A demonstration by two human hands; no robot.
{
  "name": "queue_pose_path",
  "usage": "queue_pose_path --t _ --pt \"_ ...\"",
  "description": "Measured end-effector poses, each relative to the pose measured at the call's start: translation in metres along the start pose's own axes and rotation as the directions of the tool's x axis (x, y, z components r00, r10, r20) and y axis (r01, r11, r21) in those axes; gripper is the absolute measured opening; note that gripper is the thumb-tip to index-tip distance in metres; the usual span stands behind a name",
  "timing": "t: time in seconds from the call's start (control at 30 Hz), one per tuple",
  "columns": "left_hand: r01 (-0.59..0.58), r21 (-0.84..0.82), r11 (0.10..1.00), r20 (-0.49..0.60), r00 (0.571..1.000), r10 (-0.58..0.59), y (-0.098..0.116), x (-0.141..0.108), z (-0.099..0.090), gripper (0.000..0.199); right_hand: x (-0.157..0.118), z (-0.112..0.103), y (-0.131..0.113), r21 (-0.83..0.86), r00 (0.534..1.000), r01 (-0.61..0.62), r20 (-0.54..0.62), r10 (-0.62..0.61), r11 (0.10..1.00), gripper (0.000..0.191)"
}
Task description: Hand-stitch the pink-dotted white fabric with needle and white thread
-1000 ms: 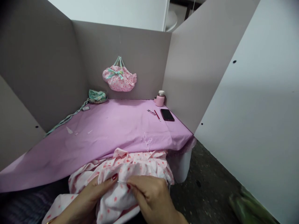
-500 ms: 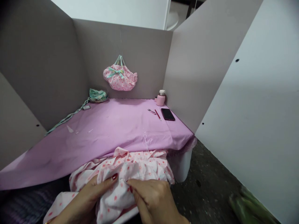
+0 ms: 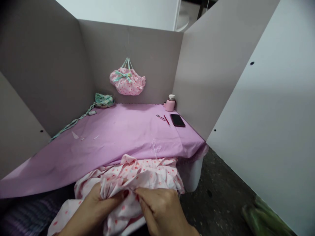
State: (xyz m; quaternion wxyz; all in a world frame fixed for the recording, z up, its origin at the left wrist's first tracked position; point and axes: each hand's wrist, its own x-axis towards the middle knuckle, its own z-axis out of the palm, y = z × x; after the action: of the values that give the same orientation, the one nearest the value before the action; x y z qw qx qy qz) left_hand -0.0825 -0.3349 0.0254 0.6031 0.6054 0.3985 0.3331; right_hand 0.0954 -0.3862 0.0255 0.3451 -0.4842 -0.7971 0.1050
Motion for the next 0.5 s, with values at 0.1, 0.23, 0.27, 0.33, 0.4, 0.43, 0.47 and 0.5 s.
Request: queue_pose_path --t 0.1,0.23,0.27,0.33,0.4,0.43,0.47,0.5 --pt "-0.037 0.027 0.999 0.006 0.999 0.037 0.0022 -0.0004 -0.0003 0.01 -0.0006 0.0009 0.0003 -0.002 1.0 -0.003 0.01 0.003 1.0 0.031" --pt "-0.042 0.0 0.999 0.025 0.999 0.042 0.0013 -0.0002 0.0001 0.019 0.0022 0.0022 -0.0009 -0.001 0.999 -0.019 0.034 0.019 1.0 0.03" --pt "-0.042 0.003 0.999 0.025 0.999 0.042 0.0004 -0.0001 0.0001 0.02 0.0035 0.0027 -0.0014 -0.008 0.998 -0.033 0.048 0.033 0.999 0.03" --pt "-0.045 0.028 0.999 0.024 0.999 0.044 -0.0019 0.0003 -0.0003 0.019 0.0058 0.0035 -0.0021 -0.019 0.994 -0.064 0.084 0.066 0.998 0.031" --pt "-0.042 0.042 0.998 0.014 0.999 0.041 -0.0041 0.0007 -0.001 0.016 0.0069 0.0042 -0.002 0.007 0.993 -0.082 0.081 0.081 0.997 0.031" --pt "-0.031 0.038 0.999 -0.004 1.0 0.031 -0.005 0.0009 -0.0013 0.014 0.007 0.0043 -0.0016 0.039 0.995 -0.082 0.06 0.08 0.996 0.029" --pt "-0.006 0.018 1.0 -0.031 1.0 0.006 -0.0054 0.0011 -0.0014 0.014 0.0068 0.0042 -0.0012 0.078 0.997 -0.079 0.032 0.077 0.994 0.028" --pt "0.036 -0.021 0.999 -0.059 0.998 -0.037 -0.0054 0.0012 -0.0012 0.015 0.0064 0.0039 -0.0007 0.115 0.997 -0.078 0.008 0.078 0.99 0.027"
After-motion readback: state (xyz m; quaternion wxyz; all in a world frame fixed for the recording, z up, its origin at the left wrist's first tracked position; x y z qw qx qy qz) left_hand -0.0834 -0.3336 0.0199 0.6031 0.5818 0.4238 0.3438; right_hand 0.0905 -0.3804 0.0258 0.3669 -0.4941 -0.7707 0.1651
